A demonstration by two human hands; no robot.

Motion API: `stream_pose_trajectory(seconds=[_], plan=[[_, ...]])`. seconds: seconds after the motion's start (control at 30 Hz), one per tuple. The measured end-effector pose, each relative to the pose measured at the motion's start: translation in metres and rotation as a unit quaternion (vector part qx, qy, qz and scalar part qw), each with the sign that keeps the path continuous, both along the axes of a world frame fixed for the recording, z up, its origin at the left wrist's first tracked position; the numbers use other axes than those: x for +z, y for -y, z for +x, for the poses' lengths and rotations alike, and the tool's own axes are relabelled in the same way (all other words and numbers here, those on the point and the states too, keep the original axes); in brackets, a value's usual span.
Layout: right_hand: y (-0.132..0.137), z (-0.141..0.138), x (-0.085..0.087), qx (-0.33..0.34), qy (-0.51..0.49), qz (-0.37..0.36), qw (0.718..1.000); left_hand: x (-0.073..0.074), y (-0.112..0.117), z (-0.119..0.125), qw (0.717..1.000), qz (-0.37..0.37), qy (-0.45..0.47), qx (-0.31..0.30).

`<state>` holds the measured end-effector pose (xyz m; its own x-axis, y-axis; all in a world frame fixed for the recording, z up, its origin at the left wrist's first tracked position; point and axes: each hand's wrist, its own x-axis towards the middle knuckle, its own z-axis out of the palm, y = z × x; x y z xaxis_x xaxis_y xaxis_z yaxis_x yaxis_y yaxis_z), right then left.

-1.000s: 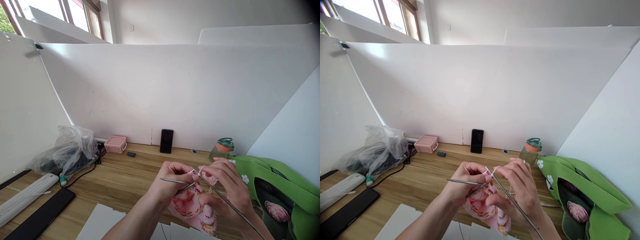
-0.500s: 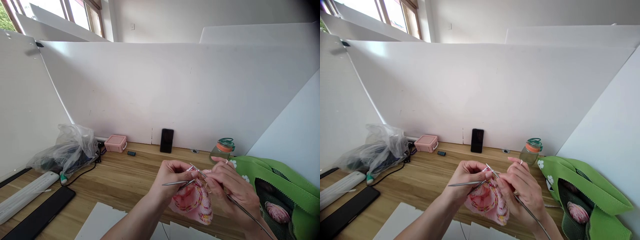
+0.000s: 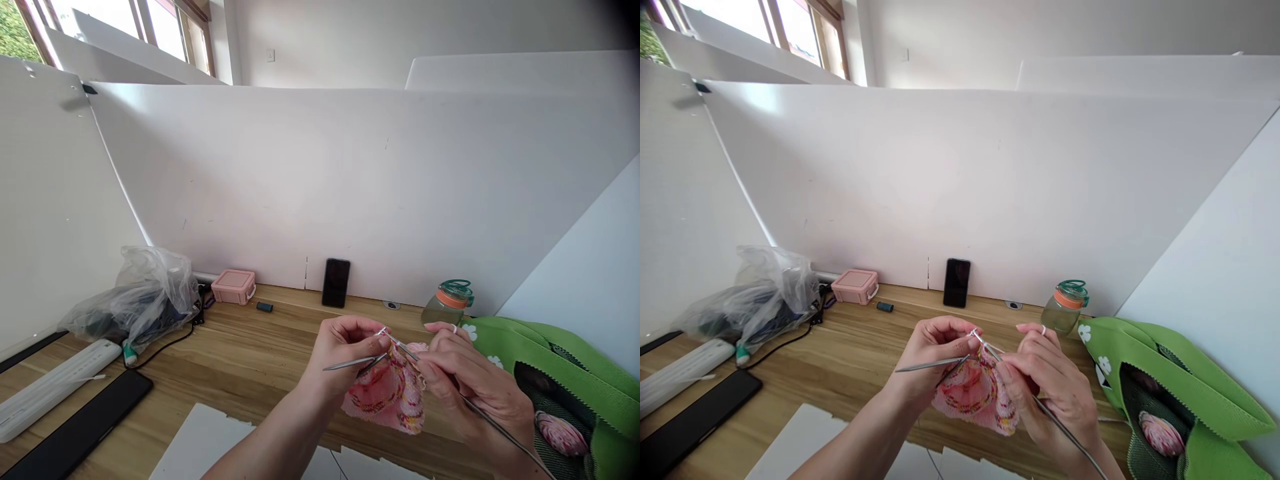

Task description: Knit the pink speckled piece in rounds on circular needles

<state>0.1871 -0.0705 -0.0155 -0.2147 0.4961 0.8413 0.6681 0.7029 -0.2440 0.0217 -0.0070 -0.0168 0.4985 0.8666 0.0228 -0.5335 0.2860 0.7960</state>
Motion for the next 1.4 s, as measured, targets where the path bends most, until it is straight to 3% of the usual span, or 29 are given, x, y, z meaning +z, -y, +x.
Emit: stream_pose_trajectory(seconds=[0.2,0.5,0.73,0.87,1.13,1.4], plan=[[0.0,-0.004,0.002,-0.021,0.028,0.012,0.999,0.002,0.001,0.0,1.0,0.0,0.001,0.019],[0.001,-0.016,0.005,-0.123,0.122,0.113,0.978,0.002,0.004,0.003,0.998,-0.004,-0.016,0.058],[0.0,-0.012,0.004,-0.099,0.089,0.091,0.987,-0.001,0.0,0.001,1.0,0.012,-0.011,0.014],[0.0,-0.013,0.004,-0.113,0.098,0.093,0.984,0.0,0.001,0.001,0.999,0.018,-0.018,0.034],[0.002,-0.015,0.007,-0.069,0.07,0.073,0.993,0.001,0.002,0.001,0.999,0.023,-0.01,0.047],[0.003,-0.018,0.007,-0.092,0.081,0.085,0.989,0.002,0.005,0.003,0.994,0.065,-0.036,0.078]])
